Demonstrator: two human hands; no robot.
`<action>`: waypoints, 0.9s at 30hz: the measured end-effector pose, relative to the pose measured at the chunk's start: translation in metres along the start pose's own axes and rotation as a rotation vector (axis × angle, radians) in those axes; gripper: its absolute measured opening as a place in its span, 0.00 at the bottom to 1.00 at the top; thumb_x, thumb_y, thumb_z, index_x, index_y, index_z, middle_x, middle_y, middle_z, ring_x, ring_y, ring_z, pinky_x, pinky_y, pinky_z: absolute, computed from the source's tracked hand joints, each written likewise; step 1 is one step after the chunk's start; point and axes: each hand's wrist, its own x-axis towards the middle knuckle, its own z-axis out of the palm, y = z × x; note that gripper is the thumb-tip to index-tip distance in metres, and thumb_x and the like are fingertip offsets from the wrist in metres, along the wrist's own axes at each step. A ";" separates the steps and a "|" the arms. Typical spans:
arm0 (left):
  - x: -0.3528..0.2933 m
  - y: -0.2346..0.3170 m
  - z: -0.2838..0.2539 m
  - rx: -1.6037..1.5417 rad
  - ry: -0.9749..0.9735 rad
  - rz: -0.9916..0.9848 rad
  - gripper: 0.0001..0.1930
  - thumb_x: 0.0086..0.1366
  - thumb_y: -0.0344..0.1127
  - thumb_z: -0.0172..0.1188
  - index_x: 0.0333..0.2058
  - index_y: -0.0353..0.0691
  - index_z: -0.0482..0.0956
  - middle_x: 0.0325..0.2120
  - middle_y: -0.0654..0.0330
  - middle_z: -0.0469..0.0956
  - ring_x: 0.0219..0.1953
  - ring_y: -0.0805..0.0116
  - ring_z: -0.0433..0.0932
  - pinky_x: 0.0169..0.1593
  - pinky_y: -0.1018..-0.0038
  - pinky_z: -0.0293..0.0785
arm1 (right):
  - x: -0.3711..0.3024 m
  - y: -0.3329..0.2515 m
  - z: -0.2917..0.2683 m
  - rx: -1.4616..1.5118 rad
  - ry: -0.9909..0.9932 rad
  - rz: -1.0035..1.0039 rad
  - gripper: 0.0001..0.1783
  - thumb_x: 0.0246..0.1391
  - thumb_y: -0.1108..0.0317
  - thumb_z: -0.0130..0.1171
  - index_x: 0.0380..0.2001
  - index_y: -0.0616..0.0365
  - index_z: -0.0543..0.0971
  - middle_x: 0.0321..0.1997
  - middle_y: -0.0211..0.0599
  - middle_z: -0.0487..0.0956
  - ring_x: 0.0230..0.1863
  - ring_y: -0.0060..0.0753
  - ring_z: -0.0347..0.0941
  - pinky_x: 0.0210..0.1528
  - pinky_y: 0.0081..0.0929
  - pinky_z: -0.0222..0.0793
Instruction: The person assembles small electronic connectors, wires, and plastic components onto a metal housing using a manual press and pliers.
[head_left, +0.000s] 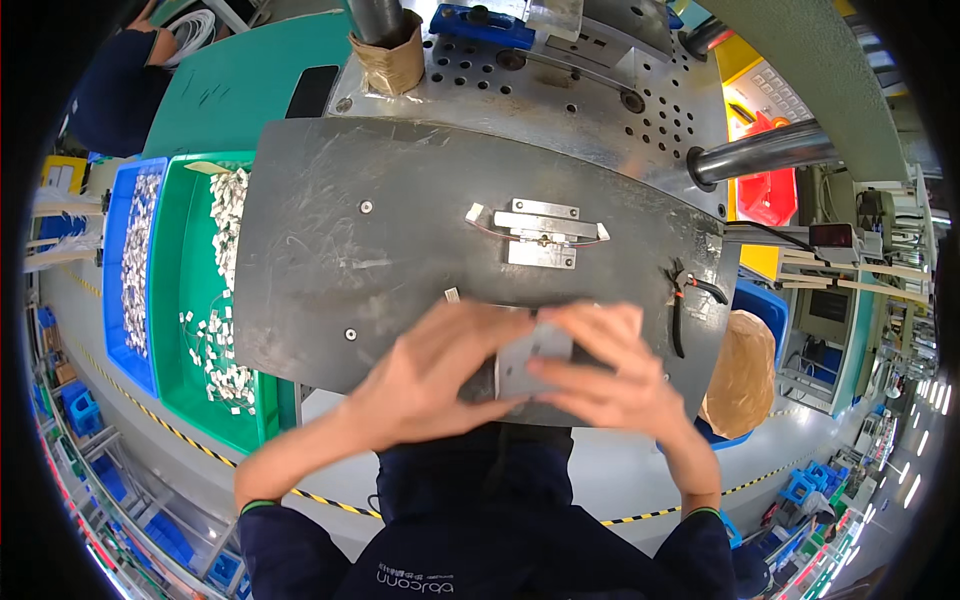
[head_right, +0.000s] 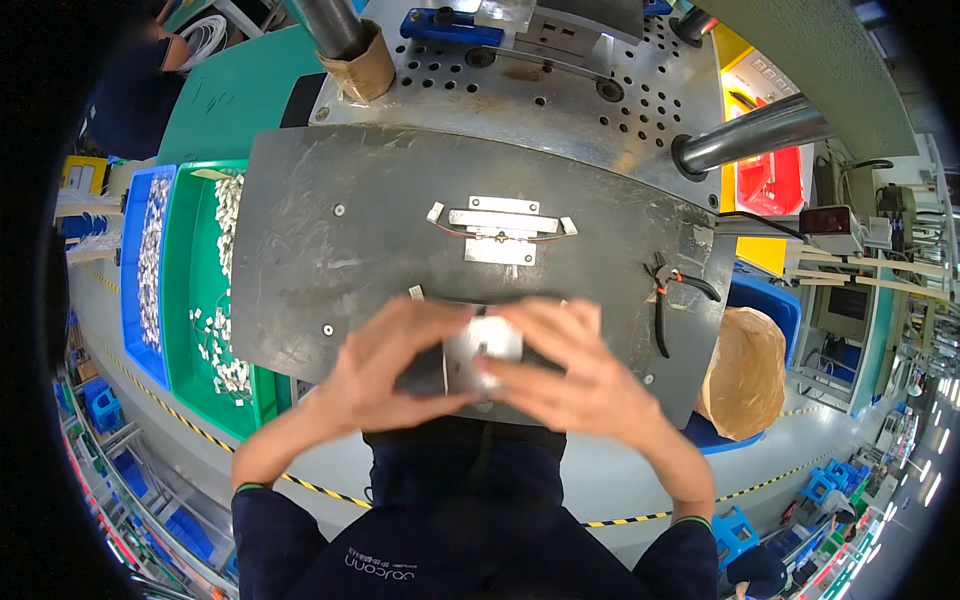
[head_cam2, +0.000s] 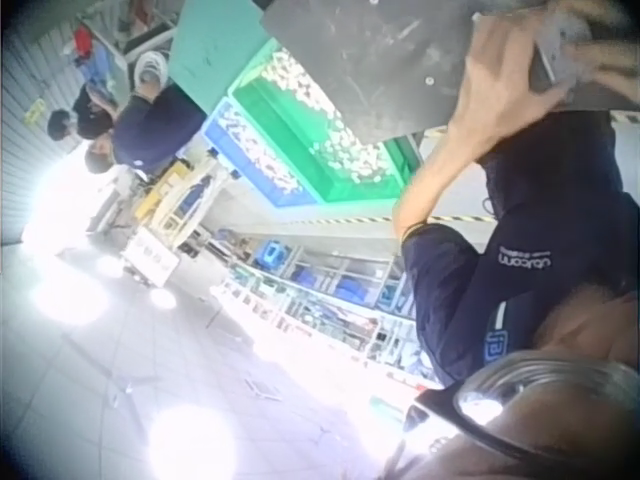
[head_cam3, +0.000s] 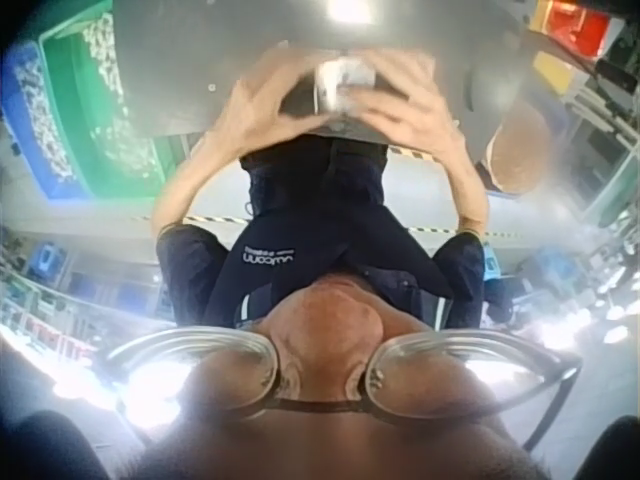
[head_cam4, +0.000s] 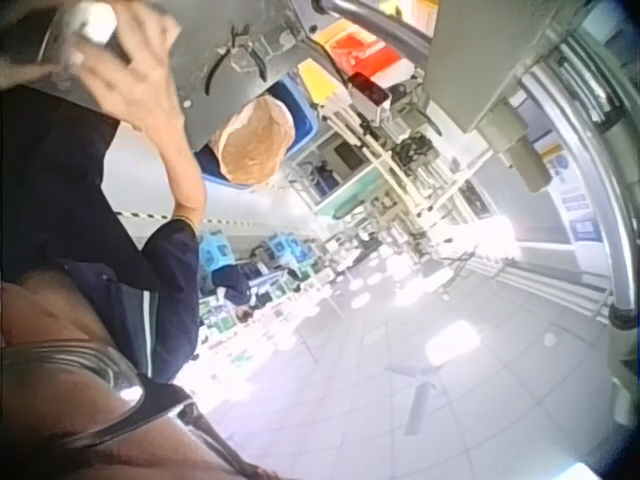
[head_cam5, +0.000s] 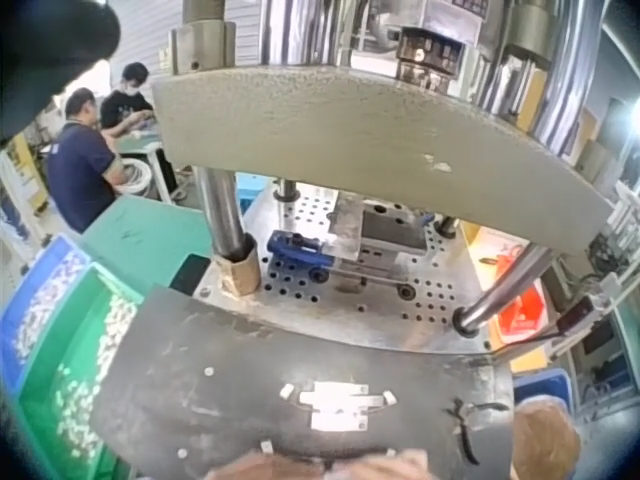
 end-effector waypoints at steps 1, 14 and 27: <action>0.018 -0.006 -0.004 -0.002 0.038 0.012 0.34 0.48 0.33 0.83 0.55 0.33 0.81 0.48 0.53 0.85 0.47 0.51 0.85 0.51 0.64 0.82 | 0.011 0.009 -0.012 -0.023 -0.019 0.031 0.24 0.41 0.57 0.79 0.44 0.51 0.91 0.61 0.50 0.82 0.56 0.50 0.80 0.56 0.43 0.67; 0.077 -0.068 -0.005 -0.029 -0.049 0.034 0.36 0.49 0.34 0.82 0.58 0.36 0.82 0.54 0.52 0.83 0.55 0.51 0.82 0.59 0.60 0.79 | 0.042 0.070 -0.011 -0.021 0.026 0.119 0.28 0.43 0.63 0.81 0.51 0.52 0.89 0.66 0.44 0.80 0.64 0.49 0.75 0.67 0.42 0.63; 0.092 -0.077 -0.002 0.012 0.017 0.143 0.34 0.45 0.31 0.83 0.55 0.39 0.85 0.50 0.52 0.85 0.53 0.49 0.83 0.67 0.53 0.75 | 0.035 0.082 0.000 0.292 0.243 0.314 0.35 0.39 0.72 0.85 0.54 0.57 0.83 0.65 0.49 0.79 0.66 0.47 0.76 0.68 0.42 0.71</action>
